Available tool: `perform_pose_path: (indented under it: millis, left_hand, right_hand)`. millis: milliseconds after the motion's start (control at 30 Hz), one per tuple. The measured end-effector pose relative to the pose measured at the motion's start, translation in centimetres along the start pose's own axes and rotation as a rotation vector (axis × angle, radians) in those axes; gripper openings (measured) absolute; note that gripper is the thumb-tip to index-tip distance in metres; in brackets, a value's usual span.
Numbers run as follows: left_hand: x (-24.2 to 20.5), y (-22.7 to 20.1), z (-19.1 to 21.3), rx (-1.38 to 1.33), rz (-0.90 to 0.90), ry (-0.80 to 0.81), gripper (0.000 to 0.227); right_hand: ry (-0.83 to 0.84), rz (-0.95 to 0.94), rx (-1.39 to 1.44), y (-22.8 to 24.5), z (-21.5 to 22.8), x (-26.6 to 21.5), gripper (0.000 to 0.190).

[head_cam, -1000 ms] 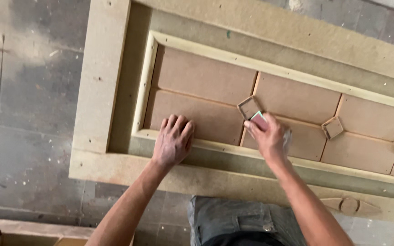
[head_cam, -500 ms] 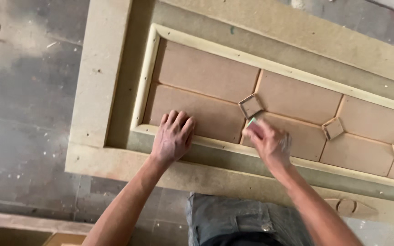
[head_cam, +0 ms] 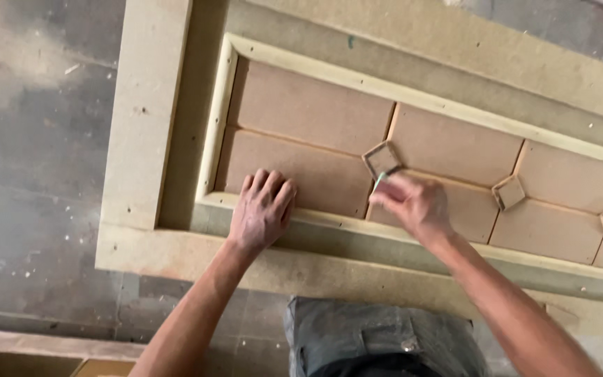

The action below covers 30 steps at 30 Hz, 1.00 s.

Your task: The person sands the surface of a wooden door panel using a sanding block. They work on the flat panels and the raised decorative elements, moving the block back and forth to smooth the wood.

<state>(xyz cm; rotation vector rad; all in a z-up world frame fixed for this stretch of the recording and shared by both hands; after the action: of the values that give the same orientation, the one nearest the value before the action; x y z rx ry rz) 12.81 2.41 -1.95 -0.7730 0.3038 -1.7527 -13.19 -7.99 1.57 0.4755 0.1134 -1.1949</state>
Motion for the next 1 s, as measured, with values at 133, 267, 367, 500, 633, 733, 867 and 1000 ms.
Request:
perform_pose_path:
  millis: [133, 267, 367, 500, 633, 733, 867, 1000]
  left_hand:
    - [-0.6, -0.1, -0.1, -0.012, 0.008, -0.001, 0.016]
    - [0.1, -0.1, 0.3, 0.003, -0.001, 0.0, 0.02]
    - [0.3, 0.1, 0.2, 0.011, -0.016, 0.013, 0.021]
    - [-1.1, 0.0, -0.3, -0.021, 0.022, 0.034, 0.019]
    - [-0.4, 0.2, -0.7, 0.032, -0.017, 0.032, 0.026]
    - [-0.8, 1.1, -0.7, -0.048, -0.059, 0.1, 0.021]
    - [-1.6, 5.4, 1.6, 0.21, -0.059, 0.161, 0.034]
    - [-2.7, 7.6, 5.2, 0.33, 0.169, -0.126, 0.032]
  right_hand:
    - [-0.073, 0.095, 0.009, -0.4, -0.5, -0.3, 0.048]
    - [0.078, 0.06, -0.064, -1.3, -1.4, 0.2, 0.041]
    - [0.01, -0.098, 0.549, -2.5, -1.3, 0.3, 0.037]
    - [-0.056, -0.151, 0.141, -2.5, -1.8, -2.0, 0.038]
    - [-0.17, -0.116, 0.205, -1.3, -0.2, -2.3, 0.038]
    - [-0.255, -0.165, 0.247, -0.4, 1.0, -1.0, 0.043]
    - [-0.322, 0.024, 0.079, 1.5, 2.6, 1.8, 0.044]
    - [-0.395, 0.357, -0.035, 5.2, 3.3, 4.6, 0.037]
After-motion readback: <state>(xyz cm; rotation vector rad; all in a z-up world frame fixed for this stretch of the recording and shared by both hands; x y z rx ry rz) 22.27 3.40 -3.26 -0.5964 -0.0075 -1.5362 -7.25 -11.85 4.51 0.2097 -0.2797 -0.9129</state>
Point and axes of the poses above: each hand's wrist, its own x-axis towards the middle knuckle, its own z-axis out of the back of the hand, y = z × x, the point moved 4 cm from there along x, towards the middle knuckle, and after that the axes turned 9 degrees about -z, right-handed, at the moved point
